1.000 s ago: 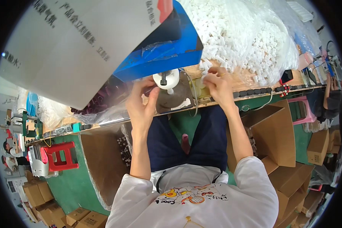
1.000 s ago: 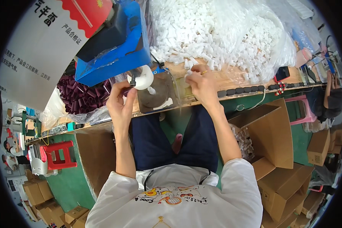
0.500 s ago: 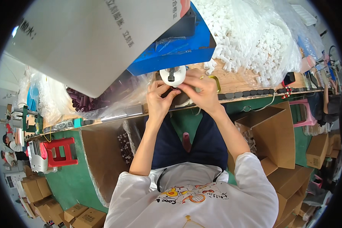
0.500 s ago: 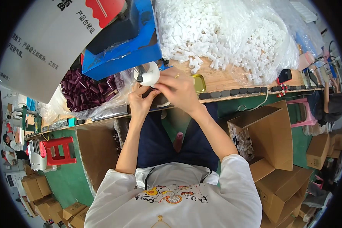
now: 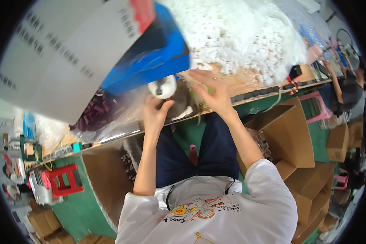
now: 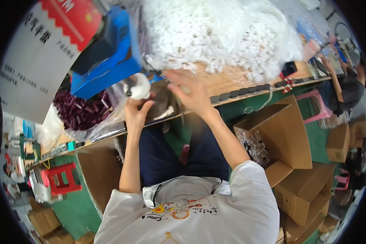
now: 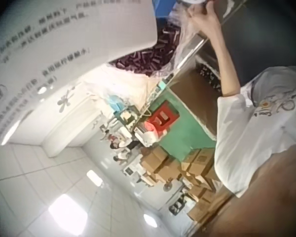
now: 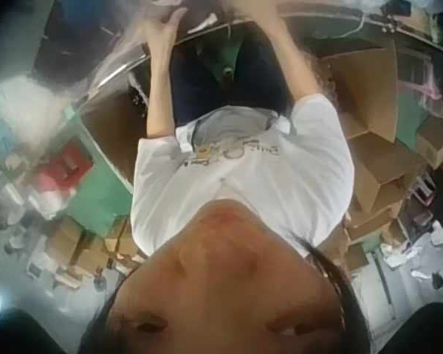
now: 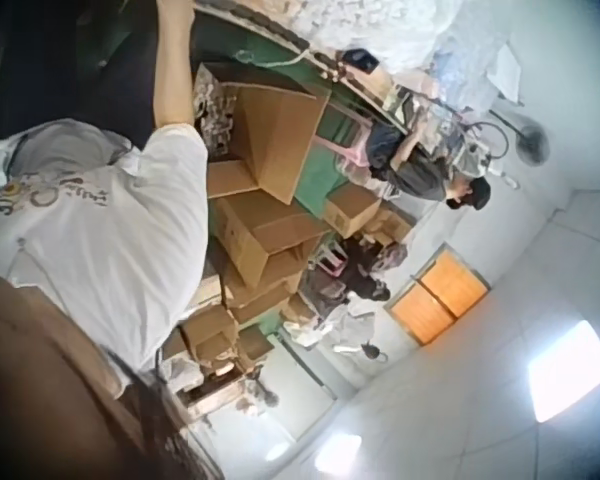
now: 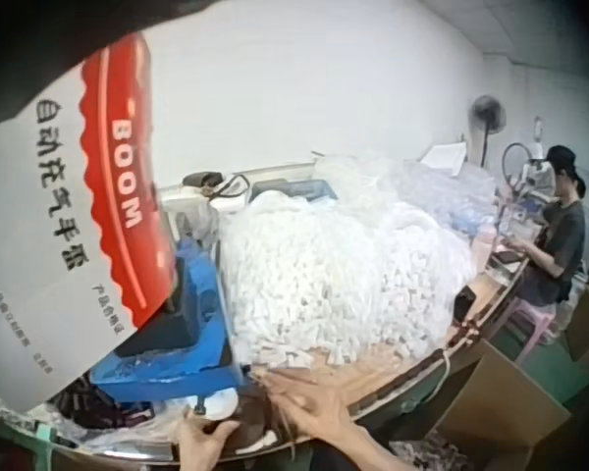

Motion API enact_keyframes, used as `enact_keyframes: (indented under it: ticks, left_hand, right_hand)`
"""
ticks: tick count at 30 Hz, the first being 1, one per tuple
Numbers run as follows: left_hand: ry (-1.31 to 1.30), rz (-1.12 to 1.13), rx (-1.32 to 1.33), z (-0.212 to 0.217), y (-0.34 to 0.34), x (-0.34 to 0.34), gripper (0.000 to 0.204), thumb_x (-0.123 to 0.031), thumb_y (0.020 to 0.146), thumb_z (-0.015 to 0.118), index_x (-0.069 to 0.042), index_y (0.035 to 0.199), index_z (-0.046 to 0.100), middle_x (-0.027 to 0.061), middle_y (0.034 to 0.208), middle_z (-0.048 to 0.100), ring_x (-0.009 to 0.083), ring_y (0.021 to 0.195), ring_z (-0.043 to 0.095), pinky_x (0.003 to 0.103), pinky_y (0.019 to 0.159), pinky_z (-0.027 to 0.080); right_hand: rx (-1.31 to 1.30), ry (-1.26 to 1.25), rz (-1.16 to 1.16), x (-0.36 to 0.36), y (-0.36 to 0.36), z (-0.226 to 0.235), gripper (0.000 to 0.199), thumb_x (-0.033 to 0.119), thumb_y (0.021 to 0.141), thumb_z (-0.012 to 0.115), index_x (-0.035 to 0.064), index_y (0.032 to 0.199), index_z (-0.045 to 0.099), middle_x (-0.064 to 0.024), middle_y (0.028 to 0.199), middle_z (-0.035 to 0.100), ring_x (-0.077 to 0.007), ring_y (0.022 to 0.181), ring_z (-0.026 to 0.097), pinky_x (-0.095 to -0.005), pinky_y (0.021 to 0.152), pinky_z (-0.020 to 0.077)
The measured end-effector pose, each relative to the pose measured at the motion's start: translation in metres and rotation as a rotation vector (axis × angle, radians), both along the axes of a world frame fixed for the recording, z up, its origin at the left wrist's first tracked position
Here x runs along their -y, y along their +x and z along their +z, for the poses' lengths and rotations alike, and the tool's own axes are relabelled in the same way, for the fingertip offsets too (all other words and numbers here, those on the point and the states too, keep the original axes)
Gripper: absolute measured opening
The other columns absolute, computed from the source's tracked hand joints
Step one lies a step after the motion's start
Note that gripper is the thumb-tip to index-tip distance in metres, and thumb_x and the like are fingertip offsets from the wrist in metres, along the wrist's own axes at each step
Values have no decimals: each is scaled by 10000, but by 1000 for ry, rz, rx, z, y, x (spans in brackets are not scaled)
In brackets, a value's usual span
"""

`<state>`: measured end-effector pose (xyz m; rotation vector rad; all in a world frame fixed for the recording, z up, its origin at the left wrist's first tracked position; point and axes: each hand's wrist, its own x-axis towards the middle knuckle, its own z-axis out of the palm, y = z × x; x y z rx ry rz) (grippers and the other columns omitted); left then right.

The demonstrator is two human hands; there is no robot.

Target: The person assembles plastic components by taking tubes and white fittings, joining them together using a tabletop press machine, and placing the assembled pieces into a cardboard box.

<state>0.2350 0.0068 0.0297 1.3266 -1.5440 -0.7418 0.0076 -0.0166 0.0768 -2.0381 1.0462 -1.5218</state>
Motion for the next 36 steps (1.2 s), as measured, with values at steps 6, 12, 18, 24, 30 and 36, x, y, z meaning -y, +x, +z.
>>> enact_keyframes:
  ticks: [6, 12, 18, 24, 30, 36]
  left_hand:
    - [-181, 88, 171, 5, -8, -16, 187, -7, 833, 732, -14, 1016, 767, 106, 1092, 706, 251, 1079, 600, 376, 956, 455]
    - [-89, 22, 4, -15, -15, -36, 669, -35, 866, 746, 34, 1471, 470, 169, 1445, 539, 262, 1370, 495, 361, 1142, 364]
    - [-58, 149, -364, -5, -15, -57, 716, -137, 911, 762, 58, 1501, 406, 241, 1452, 529, 297, 1394, 470, 406, 1198, 312]
    - [-122, 226, -295, 2, -13, -56, 564, -131, 903, 767, 54, 1388, 547, 171, 1318, 644, 247, 1255, 578, 371, 1087, 420]
    - [-191, 242, 46, 6, -29, -35, 371, -103, 843, 793, 19, 1178, 687, 179, 1161, 683, 321, 1102, 633, 400, 977, 473]
    - [-217, 264, 131, -1, -15, -23, 282, -175, 774, 849, -2, 973, 750, 174, 1103, 690, 350, 1011, 642, 436, 886, 487]
  right_hand:
    - [257, 61, -533, 61, -142, -16, 254, 108, 915, 691, 26, 1150, 747, -144, 1092, 750, -218, 913, 707, -343, 854, 531]
    - [-405, 115, -877, 141, -256, -42, 425, 391, 932, 677, 98, 1238, 708, -168, 1164, 718, -345, 1093, 661, -473, 949, 497]
    - [-611, 141, -769, 117, -206, -61, 382, 420, 926, 645, 137, 1172, 718, -188, 1165, 692, -405, 1135, 619, -507, 925, 492]
    - [-526, -58, -753, 81, -176, -64, 347, 307, 926, 672, 62, 1172, 669, -234, 1105, 674, -422, 1050, 625, -448, 882, 514]
    - [-589, 148, -766, 52, -162, -57, 338, 237, 913, 699, 43, 1187, 661, -253, 1178, 640, -419, 1087, 609, -512, 929, 469]
    - [-504, -232, -633, 46, -113, -59, 277, 78, 846, 762, 101, 1112, 690, -109, 1071, 668, -314, 992, 618, -461, 910, 430]
